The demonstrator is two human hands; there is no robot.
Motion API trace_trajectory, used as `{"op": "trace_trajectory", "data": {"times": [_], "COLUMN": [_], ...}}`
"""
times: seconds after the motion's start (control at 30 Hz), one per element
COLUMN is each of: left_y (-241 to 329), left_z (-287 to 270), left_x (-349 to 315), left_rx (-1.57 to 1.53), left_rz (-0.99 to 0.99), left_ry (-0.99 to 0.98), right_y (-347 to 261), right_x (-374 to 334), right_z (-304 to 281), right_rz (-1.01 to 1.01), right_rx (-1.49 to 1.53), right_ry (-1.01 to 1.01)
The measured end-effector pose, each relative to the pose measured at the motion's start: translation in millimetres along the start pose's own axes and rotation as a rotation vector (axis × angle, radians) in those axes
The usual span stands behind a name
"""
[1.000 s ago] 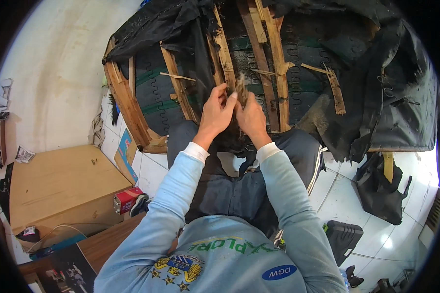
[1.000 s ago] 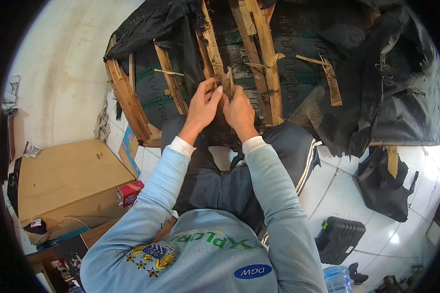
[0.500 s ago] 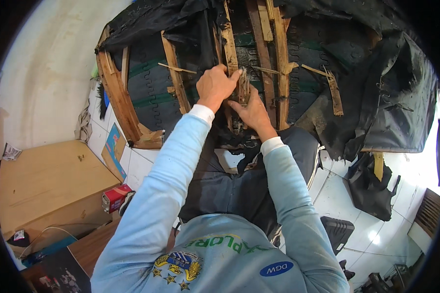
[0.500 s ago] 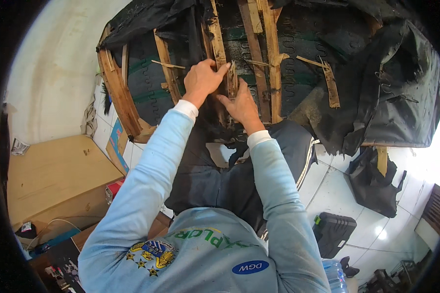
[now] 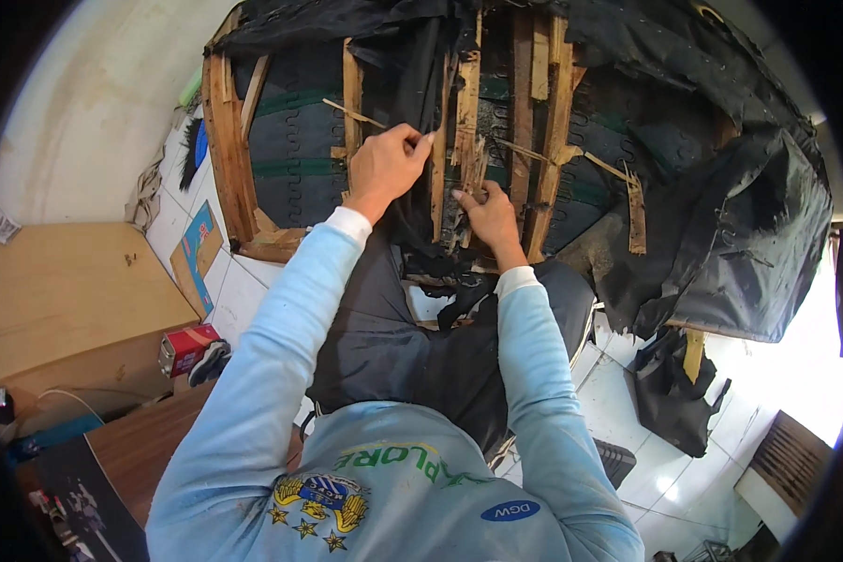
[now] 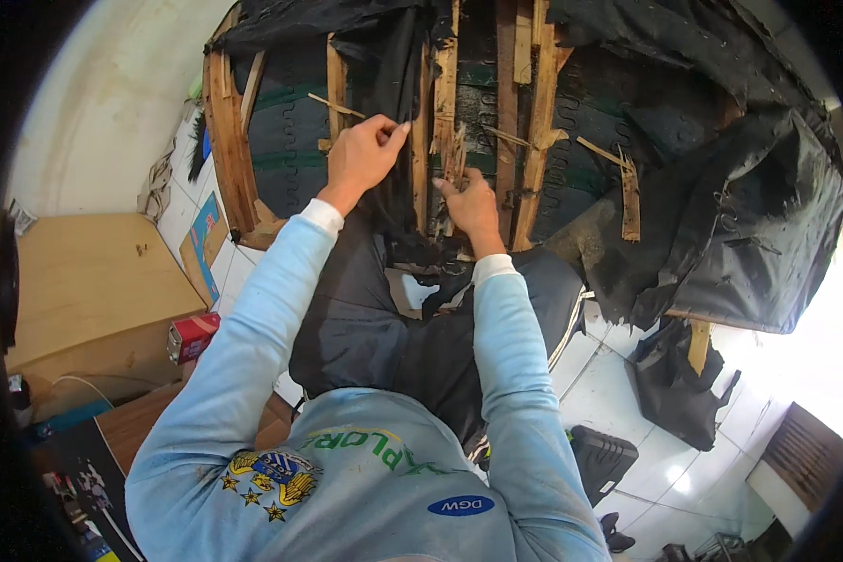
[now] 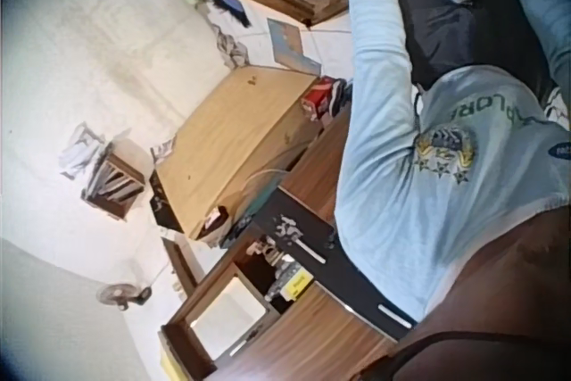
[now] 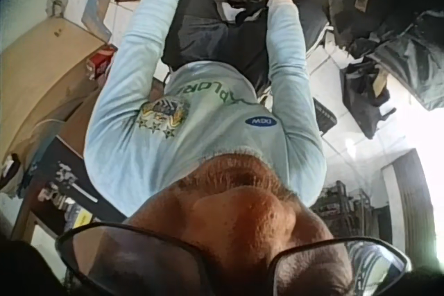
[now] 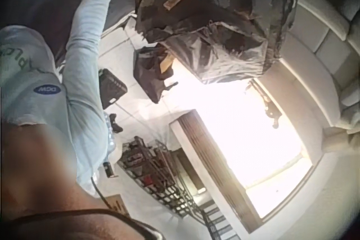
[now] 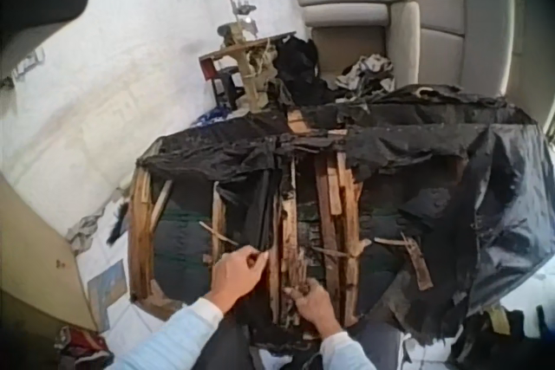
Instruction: The person removes the black fabric covering from the underside of an overturned sofa. They pull away loose fabric and small wooden slats by hand, exposing the internal frame and springs. The removed fabric pieces are placed on the floor.
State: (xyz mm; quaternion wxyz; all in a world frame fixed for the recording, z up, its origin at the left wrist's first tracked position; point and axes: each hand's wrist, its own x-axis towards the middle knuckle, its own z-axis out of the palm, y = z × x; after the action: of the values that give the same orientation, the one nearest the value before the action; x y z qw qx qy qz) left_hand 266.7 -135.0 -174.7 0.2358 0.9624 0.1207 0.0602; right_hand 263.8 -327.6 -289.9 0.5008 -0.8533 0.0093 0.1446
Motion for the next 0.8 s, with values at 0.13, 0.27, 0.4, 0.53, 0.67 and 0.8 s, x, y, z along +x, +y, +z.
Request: {"op": "trace_trajectory", "data": {"times": [0.13, 0.27, 0.4, 0.53, 0.67, 0.8], "left_y": [-27, -44, -50, -49, -59, -64], "left_z": [16, 52, 64, 61, 55, 54], "left_x": [-35, -48, -46, -43, -50, -48], "left_rx": [-0.05, -0.062, -0.091, -0.171, -0.229, -0.315], "left_rz": [0.091, 0.098, -0.012, -0.029, 0.003, 0.043], "left_ry": [0.103, 0.083, -0.122, -0.197, -0.169, -0.136], "right_y": [-11, -17, 0, -2, -8, -1], "right_x": [-8, -23, -29, -33, -26, -29], "right_z": [-7, -13, -10, -2, 9, 23], "right_rz": [-0.172, -0.139, -0.112, -0.199, -0.016, 0.114], "right_rx": [0.03, 0.076, 0.051, -0.112, -0.23, -0.232], "right_ry": [0.089, 0.071, 0.098, 0.148, 0.194, 0.355]}}
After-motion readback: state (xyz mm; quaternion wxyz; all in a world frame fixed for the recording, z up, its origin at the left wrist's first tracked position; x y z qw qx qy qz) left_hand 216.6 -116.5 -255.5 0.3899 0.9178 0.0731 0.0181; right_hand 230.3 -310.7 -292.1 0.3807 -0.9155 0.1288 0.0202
